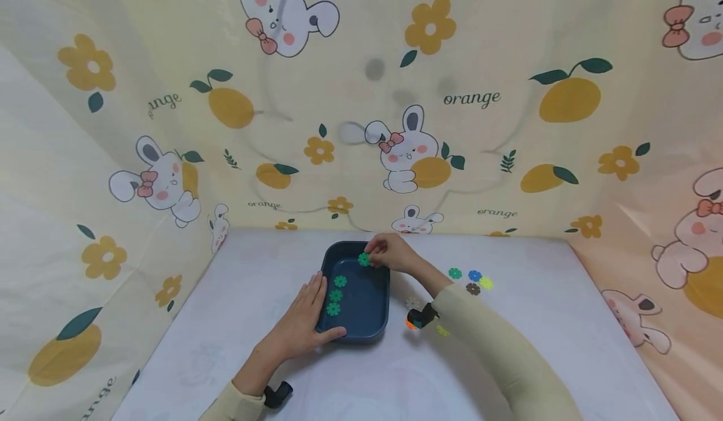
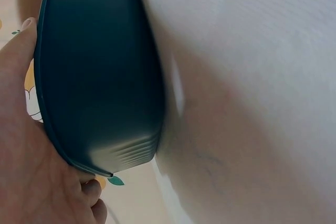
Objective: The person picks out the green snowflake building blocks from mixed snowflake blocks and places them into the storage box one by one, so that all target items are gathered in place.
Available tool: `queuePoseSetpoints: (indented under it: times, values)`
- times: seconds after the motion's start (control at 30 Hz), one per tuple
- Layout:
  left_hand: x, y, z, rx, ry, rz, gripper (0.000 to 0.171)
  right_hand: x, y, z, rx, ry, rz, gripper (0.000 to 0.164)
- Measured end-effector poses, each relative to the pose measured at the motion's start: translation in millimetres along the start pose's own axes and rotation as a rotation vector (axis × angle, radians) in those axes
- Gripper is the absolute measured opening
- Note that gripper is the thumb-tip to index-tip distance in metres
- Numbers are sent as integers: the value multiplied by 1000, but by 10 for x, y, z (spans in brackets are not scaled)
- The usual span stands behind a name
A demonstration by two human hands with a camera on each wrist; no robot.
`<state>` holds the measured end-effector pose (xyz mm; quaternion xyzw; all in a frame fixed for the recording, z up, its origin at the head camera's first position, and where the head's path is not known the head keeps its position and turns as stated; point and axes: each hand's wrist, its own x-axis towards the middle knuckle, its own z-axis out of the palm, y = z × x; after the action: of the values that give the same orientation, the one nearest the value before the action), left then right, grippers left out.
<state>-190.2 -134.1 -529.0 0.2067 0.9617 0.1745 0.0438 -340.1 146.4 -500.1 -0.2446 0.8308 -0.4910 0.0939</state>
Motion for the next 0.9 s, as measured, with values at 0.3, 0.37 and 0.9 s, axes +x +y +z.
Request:
queuePoseSetpoints:
  times: [0.3,0.37,0.9]
  values:
    - [0,-4,-4,9,-10,4,125,189,-33,176,-13,-127,13,12]
    - [3,-9,5,9,-8,4,124,221,-41,213,-25,-141,10,12]
    - [10,-26,28,9,7,13,123,375,8,414,-122,-151,53,12]
